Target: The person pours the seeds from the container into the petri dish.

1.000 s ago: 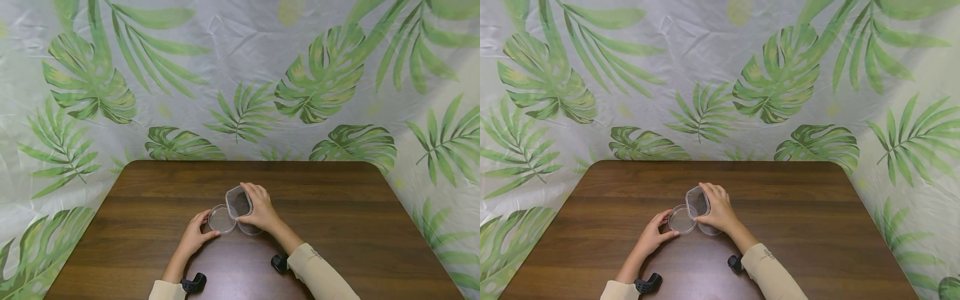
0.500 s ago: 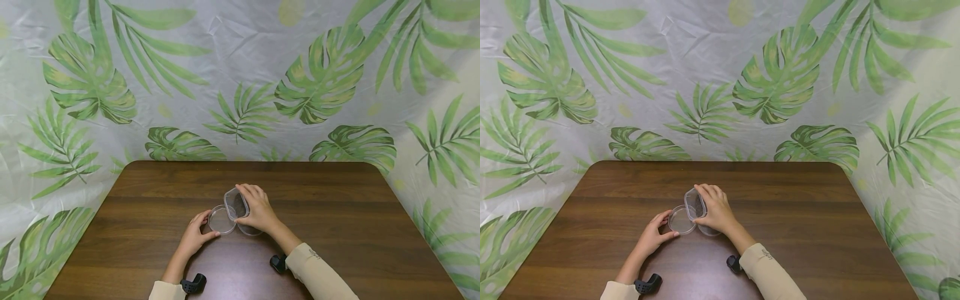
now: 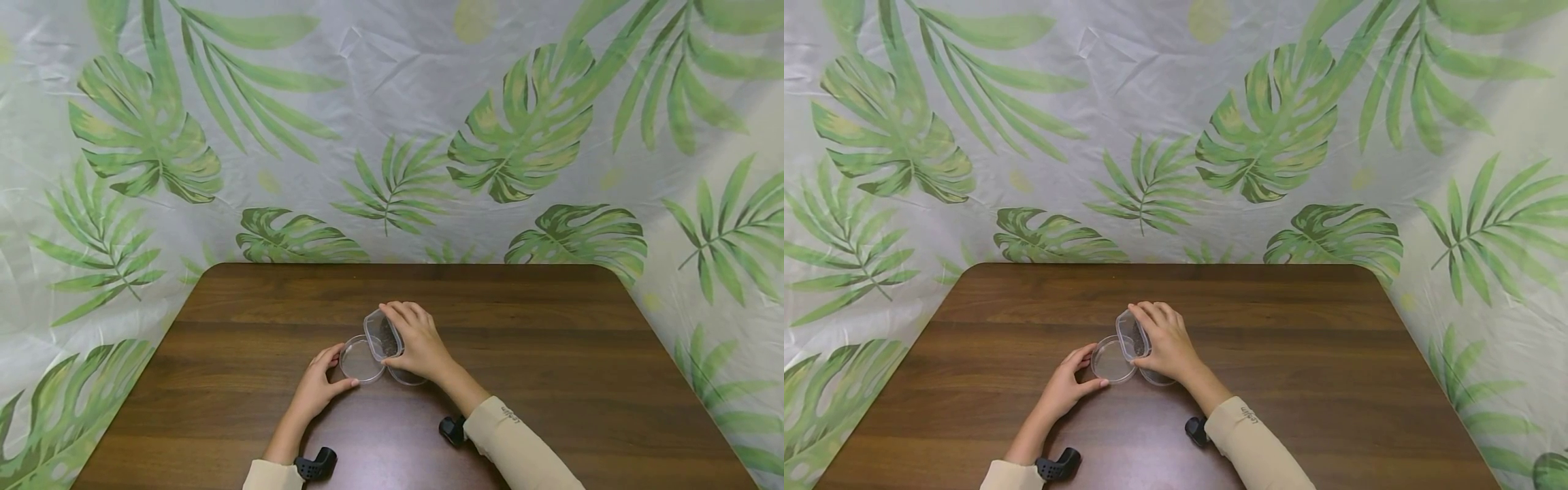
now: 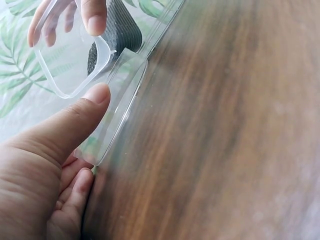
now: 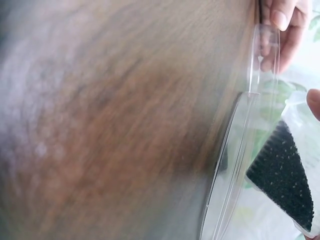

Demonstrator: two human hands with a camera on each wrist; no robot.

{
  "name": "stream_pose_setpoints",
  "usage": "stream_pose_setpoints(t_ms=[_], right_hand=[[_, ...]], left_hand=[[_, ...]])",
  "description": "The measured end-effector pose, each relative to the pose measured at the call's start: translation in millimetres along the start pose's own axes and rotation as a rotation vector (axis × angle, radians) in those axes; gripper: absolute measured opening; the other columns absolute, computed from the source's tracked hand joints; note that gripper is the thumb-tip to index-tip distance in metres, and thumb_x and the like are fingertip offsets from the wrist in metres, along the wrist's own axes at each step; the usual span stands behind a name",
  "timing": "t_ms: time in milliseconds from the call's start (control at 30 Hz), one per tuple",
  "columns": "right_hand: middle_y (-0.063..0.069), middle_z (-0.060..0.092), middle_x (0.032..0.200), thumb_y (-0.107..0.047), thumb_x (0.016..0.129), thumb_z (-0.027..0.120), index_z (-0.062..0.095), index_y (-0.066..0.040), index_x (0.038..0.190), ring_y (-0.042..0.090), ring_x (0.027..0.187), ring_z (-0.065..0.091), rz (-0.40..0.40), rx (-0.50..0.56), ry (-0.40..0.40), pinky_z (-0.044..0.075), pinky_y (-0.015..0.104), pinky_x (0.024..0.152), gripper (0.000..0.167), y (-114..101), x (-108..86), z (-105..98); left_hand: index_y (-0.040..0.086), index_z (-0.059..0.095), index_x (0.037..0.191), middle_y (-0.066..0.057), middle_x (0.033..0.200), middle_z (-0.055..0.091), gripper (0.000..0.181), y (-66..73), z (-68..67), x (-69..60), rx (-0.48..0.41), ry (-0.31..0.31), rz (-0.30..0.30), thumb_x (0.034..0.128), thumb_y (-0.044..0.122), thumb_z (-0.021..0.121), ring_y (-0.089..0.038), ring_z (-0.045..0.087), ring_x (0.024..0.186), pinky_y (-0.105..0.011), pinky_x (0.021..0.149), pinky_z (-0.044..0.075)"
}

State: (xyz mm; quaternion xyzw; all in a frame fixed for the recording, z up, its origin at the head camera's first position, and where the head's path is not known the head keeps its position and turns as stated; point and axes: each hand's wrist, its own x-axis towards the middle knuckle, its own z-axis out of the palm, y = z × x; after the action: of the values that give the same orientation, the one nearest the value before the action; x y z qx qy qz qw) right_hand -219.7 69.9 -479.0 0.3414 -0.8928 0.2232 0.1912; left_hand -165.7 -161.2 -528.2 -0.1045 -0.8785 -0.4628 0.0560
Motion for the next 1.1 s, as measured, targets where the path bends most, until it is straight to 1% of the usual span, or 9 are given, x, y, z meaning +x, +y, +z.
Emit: stream_pose_setpoints(t_ms=[200, 433, 767, 1100], right_hand=[[0.003, 0.037, 0.132, -0.040, 0.051, 0.086, 0.032, -0.018, 0.139, 0.034, 0.120, 0.032, -0.030, -0.005, 0.002, 0.028, 0.048, 0.095, 0.105, -0.9, 0.9, 0.1], [0.002, 0.037, 0.133, -0.040, 0.052, 0.085, 0.032, -0.019, 0.139, 0.028, 0.123, 0.028, -0.047, -0.034, -0.006, 0.027, 0.046, 0.097, 0.105, -3.0, 2.9, -0.9], [0.002, 0.037, 0.132, -0.041, 0.051, 0.085, 0.032, -0.019, 0.138, 0.028, 0.122, 0.028, -0.086, -0.086, 0.014, 0.029, 0.046, 0.096, 0.105, -2.8, 2.7, 2.1], [0.004, 0.038, 0.132, -0.040, 0.051, 0.085, 0.034, -0.018, 0.137, 0.031, 0.121, 0.031, -0.129, -0.102, 0.029, 0.029, 0.047, 0.095, 0.102, -3.5, 3.8, 4.3]], left_hand=[[0.006, 0.048, 0.128, -0.010, 0.120, 0.051, 0.073, -0.2, -0.1, -0.2, 0.000, -0.001, 0.000, 0.0659, 0.030, 0.079, -0.025, 0.052, 0.103, -0.039, 0.088, 0.042], [0.005, 0.048, 0.128, -0.010, 0.120, 0.051, 0.074, 0.8, -0.7, -0.5, -0.004, -0.002, -0.005, 0.0659, 0.030, 0.079, -0.026, 0.052, 0.103, -0.040, 0.088, 0.042], [0.006, 0.048, 0.128, -0.010, 0.120, 0.051, 0.074, -0.9, 0.1, 0.2, 0.006, 0.000, 0.004, 0.0663, 0.031, 0.079, -0.026, 0.052, 0.102, -0.041, 0.087, 0.042], [0.008, 0.047, 0.129, -0.009, 0.122, 0.050, 0.075, -2.1, 0.5, -0.2, 0.011, -0.002, -0.005, 0.0659, 0.031, 0.079, -0.025, 0.052, 0.103, -0.041, 0.088, 0.043]])
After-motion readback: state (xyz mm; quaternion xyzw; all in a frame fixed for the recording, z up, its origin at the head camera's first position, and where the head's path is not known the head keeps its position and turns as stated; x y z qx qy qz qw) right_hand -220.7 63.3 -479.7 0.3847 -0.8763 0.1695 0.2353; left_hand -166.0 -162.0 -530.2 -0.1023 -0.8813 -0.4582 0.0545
